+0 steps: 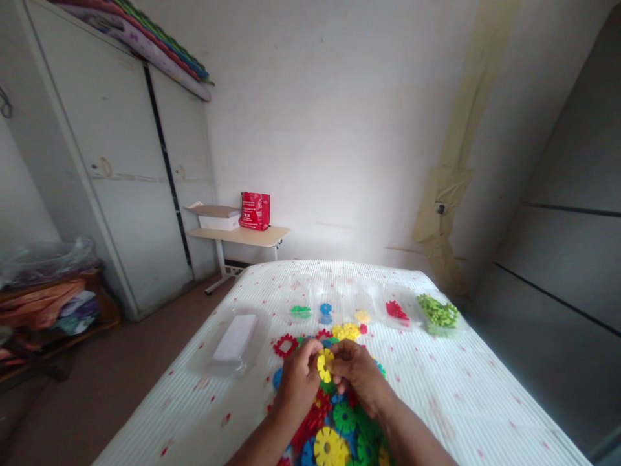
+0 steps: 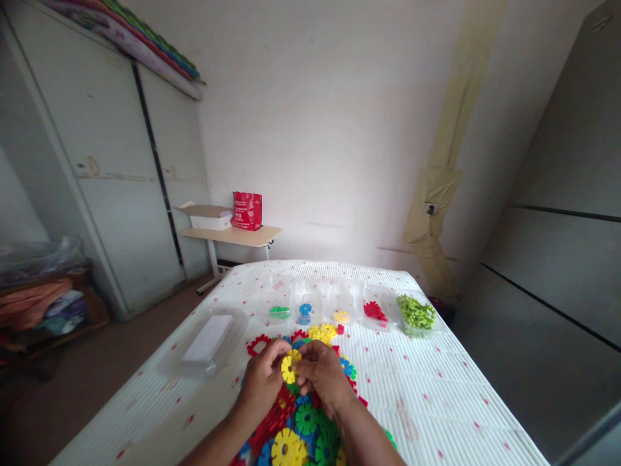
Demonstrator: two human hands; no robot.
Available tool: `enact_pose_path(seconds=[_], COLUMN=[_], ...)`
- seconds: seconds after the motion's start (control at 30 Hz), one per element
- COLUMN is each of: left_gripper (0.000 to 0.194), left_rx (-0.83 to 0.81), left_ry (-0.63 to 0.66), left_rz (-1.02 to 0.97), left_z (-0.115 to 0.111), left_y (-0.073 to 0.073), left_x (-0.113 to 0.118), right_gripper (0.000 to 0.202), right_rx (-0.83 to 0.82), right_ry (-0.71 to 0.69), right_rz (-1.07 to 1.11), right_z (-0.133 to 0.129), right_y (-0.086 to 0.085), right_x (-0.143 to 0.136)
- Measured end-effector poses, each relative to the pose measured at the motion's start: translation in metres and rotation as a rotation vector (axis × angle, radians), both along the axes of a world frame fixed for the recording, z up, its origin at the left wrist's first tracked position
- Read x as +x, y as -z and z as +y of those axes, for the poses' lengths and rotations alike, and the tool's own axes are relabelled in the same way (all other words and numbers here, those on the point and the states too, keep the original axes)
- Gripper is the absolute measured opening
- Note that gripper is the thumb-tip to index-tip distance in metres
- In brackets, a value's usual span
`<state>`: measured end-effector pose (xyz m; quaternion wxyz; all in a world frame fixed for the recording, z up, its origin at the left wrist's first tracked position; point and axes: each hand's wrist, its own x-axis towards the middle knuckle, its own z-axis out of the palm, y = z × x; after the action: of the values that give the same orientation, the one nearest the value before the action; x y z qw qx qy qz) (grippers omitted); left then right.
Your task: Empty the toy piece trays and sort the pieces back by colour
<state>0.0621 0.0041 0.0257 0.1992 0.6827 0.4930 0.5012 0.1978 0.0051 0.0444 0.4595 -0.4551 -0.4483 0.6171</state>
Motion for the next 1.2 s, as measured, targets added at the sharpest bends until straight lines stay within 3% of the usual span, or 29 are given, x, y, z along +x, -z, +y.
enact_pose_path(seconds=[0.17,0.43,0.53,0.8,1.2], left_gripper=[0.022,0.015,0.015,0.017,0.021], left_rx=[-0.084,-0.347,-0.411,-0.324,-0.229], left_ry=[0.022,0.019,0.012,-0.097,-0.145], left_rz=[-0.002,-0.209,-0.201,-0.058,0.099], left_z=[0.001,0.006,0.006,0.007,0.012], left_y=[0.000,0.004,0.002,0.003,0.012], left_x=[-0.001,-0.001,-0.001,-0.004,-0.004], right_gripper=[0.028,0.029,0.031,0.029,0.019], right_rx=[0.007,-0.038,-0.065,-0.104,-0.099], right_ry=[0.014,0.008,-0.009,-0.012,-0.040], right_rz=[0.004,-0.033,-0.034,-0.004,0.002], right_z=[-0.001,0.000,0.001,0.000,-0.003], right_y=[0.003,0.007,0.006,0.003,0.001], right_x=[0.001,0.002,0.003,0.004,0.001])
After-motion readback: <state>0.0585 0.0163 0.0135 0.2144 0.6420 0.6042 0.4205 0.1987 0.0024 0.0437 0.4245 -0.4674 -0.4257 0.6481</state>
